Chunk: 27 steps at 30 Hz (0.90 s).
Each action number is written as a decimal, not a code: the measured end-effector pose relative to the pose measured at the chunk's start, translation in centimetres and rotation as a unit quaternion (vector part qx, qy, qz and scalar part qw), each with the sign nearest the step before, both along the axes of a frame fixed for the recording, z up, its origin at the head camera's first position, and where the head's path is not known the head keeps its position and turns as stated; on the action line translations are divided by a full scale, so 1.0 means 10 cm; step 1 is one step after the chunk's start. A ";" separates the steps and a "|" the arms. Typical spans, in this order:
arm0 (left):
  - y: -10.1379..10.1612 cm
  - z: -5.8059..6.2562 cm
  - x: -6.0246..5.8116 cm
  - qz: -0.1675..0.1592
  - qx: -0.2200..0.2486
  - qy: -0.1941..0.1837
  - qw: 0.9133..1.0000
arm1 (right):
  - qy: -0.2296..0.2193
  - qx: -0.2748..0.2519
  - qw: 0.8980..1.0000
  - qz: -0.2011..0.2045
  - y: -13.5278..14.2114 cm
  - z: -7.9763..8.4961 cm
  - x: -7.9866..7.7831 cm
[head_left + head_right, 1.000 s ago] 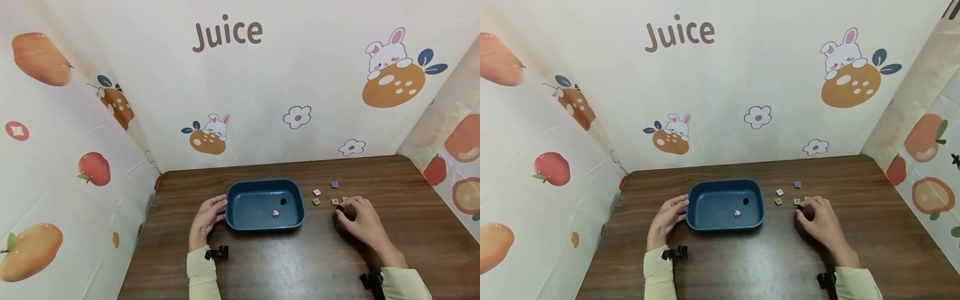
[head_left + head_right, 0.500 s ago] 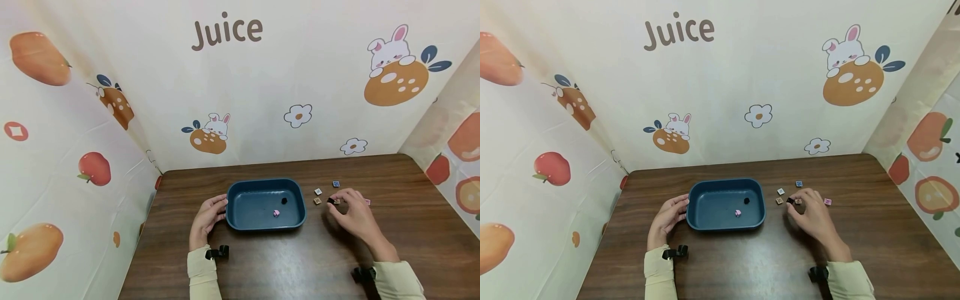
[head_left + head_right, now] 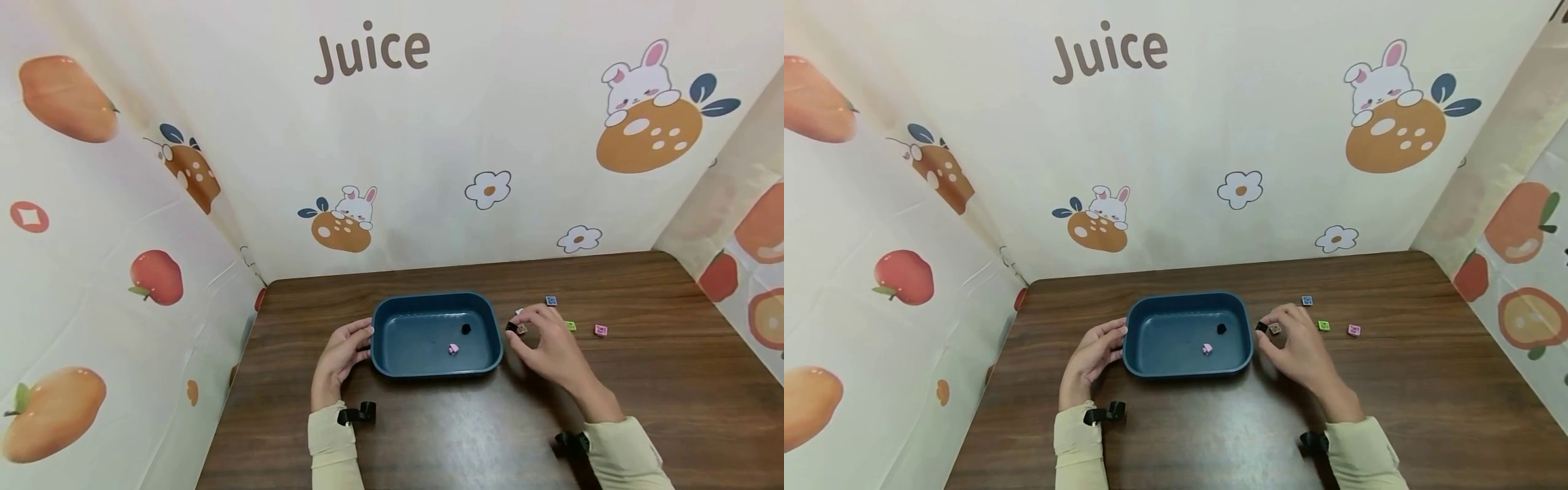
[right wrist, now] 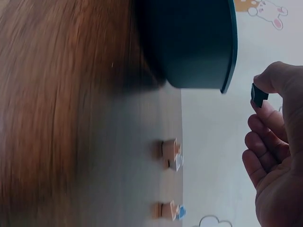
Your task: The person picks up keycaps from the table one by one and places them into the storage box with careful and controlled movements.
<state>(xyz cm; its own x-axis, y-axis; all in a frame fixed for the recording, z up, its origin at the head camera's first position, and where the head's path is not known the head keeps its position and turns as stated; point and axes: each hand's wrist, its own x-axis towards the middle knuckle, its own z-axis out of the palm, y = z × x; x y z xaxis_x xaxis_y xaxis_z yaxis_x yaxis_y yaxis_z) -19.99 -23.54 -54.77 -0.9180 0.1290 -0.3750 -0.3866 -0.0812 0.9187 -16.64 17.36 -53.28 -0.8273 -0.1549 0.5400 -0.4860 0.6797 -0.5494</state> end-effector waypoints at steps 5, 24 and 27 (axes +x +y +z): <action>0.00 0.00 0.00 -0.001 0.002 0.004 1.000 | -0.014 0.004 1.000 0.006 -0.10 0.02 -0.01; 0.00 -0.01 -0.01 0.005 0.007 0.002 1.000 | -0.026 0.017 0.999 0.025 -0.41 0.00 -0.04; -0.01 -0.02 -0.01 0.003 0.008 0.002 1.000 | -0.024 0.017 0.999 0.026 -0.43 -0.02 -0.04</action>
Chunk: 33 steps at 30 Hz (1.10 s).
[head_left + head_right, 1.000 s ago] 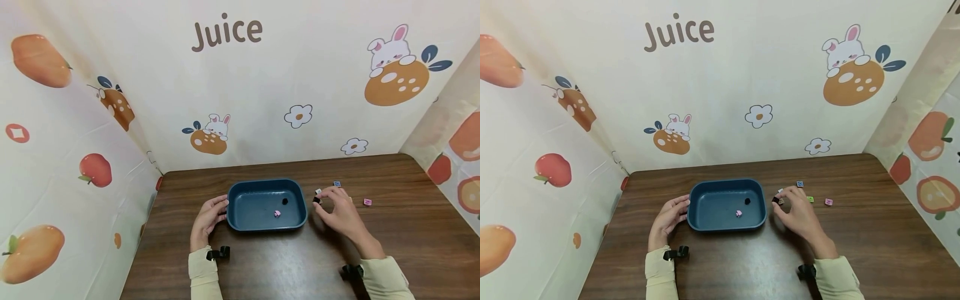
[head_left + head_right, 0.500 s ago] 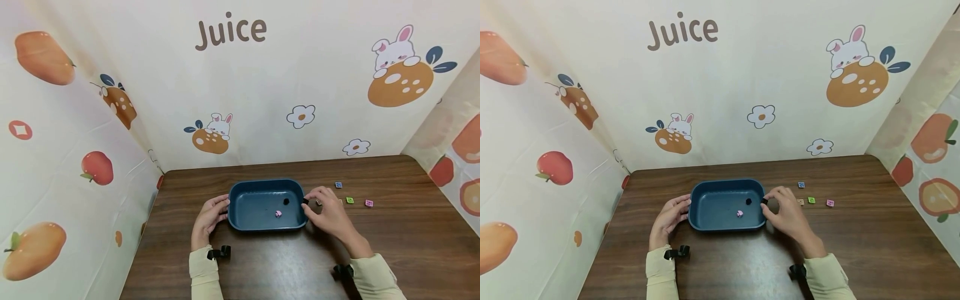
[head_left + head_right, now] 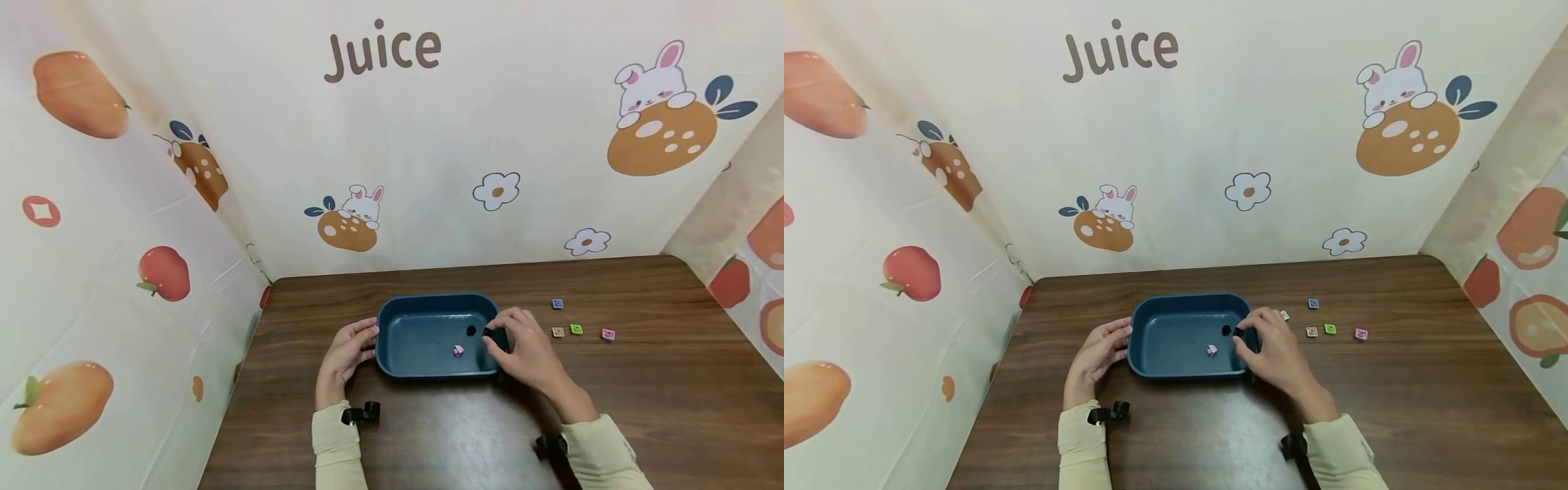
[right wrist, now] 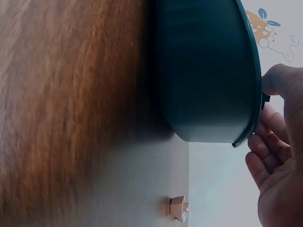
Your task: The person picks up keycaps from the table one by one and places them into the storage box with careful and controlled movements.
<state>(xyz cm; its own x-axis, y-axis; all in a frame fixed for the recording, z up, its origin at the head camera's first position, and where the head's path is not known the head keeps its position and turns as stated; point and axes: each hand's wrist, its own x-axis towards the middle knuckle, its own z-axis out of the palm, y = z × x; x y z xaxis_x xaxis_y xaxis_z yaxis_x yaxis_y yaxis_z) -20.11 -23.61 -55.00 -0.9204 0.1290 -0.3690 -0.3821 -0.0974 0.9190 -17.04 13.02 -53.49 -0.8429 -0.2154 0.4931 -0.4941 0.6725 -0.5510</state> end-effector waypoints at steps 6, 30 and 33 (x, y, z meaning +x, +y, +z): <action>0.01 0.00 0.00 -0.004 0.001 0.001 1.000 | 0.000 -0.007 1.000 0.002 -0.03 -0.03 0.00; -0.01 0.02 0.00 -0.004 -0.001 -0.003 1.000 | -0.001 0.008 1.000 0.004 -0.08 -0.04 -0.01; -0.01 0.02 0.00 -0.011 0.001 -0.003 1.000 | -0.001 0.007 1.000 0.002 -0.08 -0.04 -0.01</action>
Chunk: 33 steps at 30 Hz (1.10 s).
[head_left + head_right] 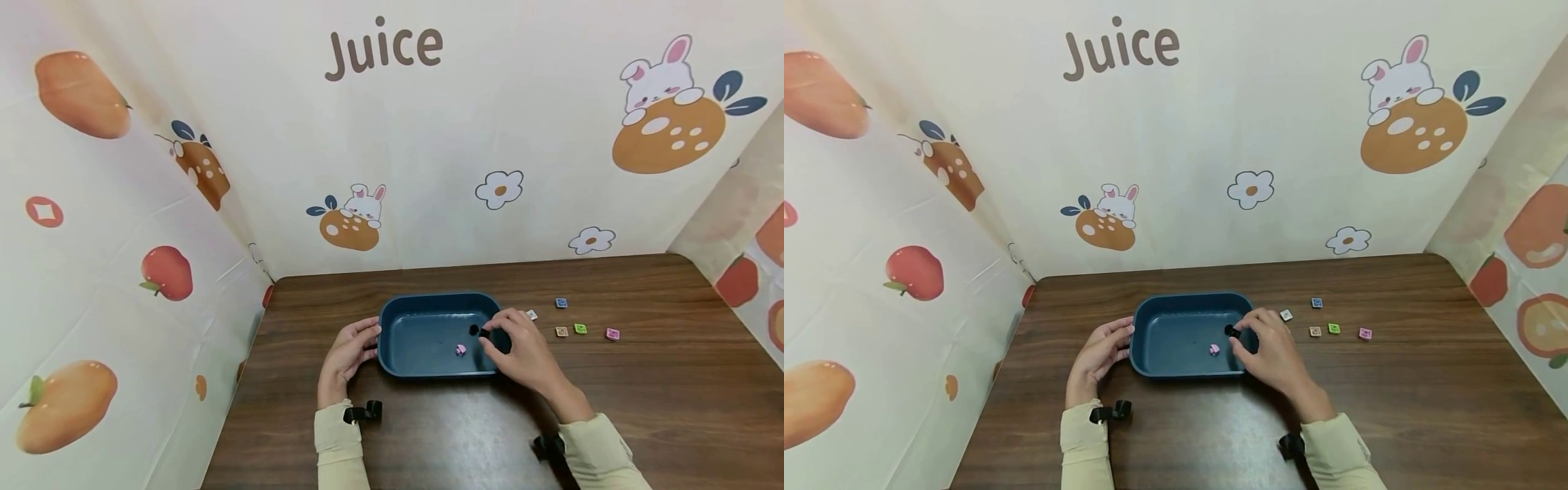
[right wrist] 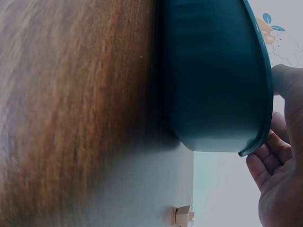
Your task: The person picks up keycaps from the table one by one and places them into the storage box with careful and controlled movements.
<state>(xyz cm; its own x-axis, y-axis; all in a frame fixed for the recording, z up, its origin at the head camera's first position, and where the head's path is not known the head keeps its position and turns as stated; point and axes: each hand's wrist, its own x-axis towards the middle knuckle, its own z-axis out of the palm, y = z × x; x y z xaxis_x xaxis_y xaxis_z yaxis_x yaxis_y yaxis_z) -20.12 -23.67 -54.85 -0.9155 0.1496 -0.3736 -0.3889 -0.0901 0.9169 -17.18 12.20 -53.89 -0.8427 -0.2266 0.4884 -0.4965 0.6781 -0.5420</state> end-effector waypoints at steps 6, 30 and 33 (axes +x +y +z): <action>0.00 0.00 0.00 -0.001 0.002 0.000 1.000 | -0.002 0.002 1.000 0.006 -0.03 0.01 -0.01; 0.00 0.00 0.01 -0.012 0.004 0.006 1.000 | 0.009 0.009 0.999 0.038 -0.14 -0.03 0.00; -0.01 0.00 0.01 -0.011 0.004 0.006 1.000 | 0.014 0.008 0.999 0.041 -0.14 -0.04 0.01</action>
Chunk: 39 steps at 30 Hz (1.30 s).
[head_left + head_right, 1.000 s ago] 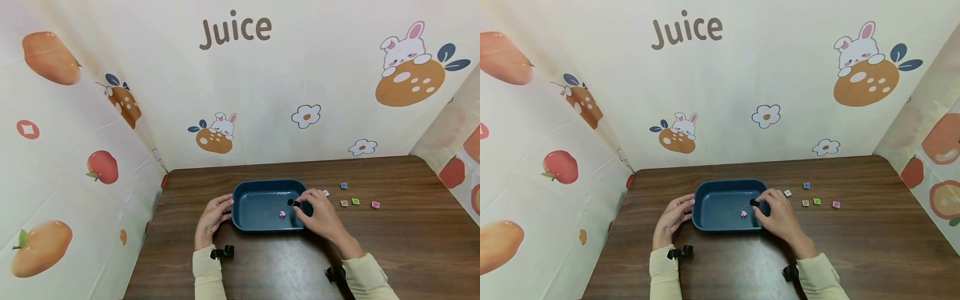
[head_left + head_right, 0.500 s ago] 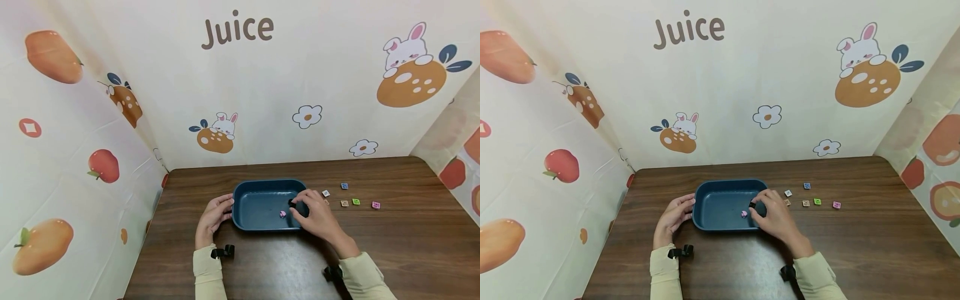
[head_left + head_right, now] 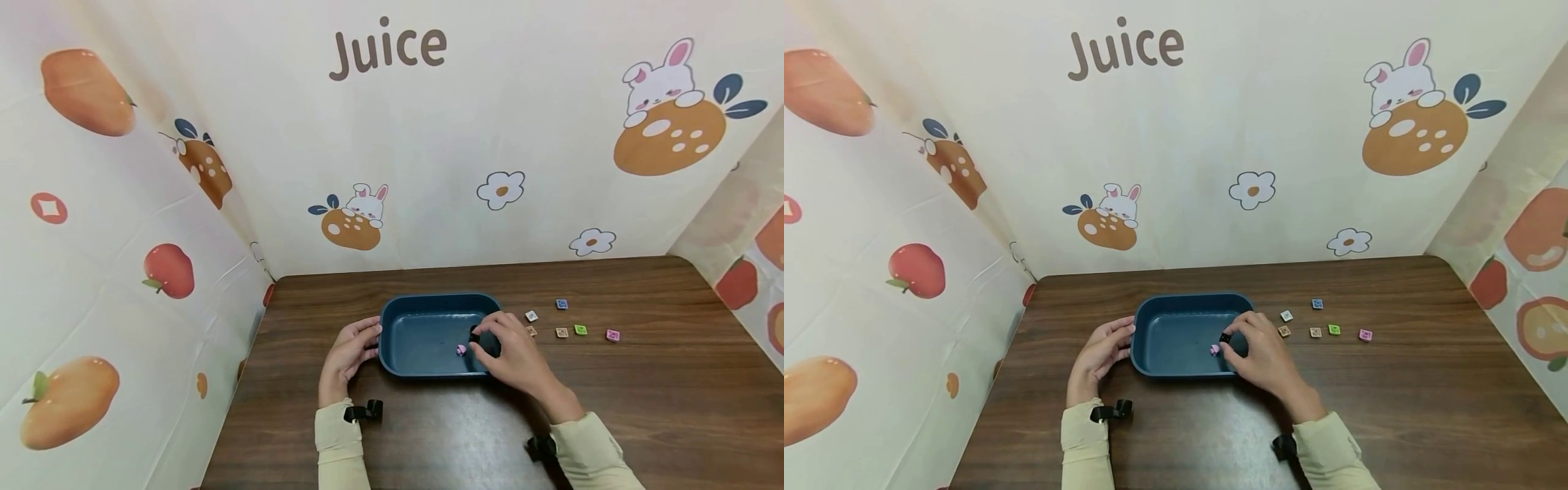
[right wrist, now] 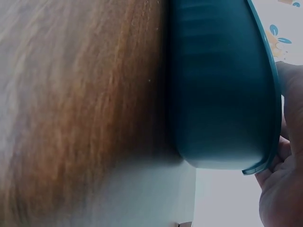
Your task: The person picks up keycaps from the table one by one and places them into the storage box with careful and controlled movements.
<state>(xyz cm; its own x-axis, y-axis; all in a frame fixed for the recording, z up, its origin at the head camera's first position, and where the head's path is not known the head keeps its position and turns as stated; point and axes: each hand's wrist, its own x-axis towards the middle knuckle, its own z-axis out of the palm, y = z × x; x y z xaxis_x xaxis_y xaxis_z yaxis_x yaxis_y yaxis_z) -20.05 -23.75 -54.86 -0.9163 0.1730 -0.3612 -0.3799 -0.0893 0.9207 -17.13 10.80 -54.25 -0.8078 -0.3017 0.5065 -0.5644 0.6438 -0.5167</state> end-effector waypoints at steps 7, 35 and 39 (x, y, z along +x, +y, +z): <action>0.00 0.00 0.00 0.008 -0.001 -0.002 1.000 | 0.008 0.003 1.000 0.005 -0.01 -0.04 -0.01; 0.01 0.01 0.03 0.019 -0.001 -0.005 1.000 | 0.004 -0.054 0.998 -0.032 0.27 0.15 0.07; 0.01 0.01 0.02 0.012 -0.001 -0.003 1.000 | 0.011 -0.042 0.998 -0.043 0.38 0.19 0.08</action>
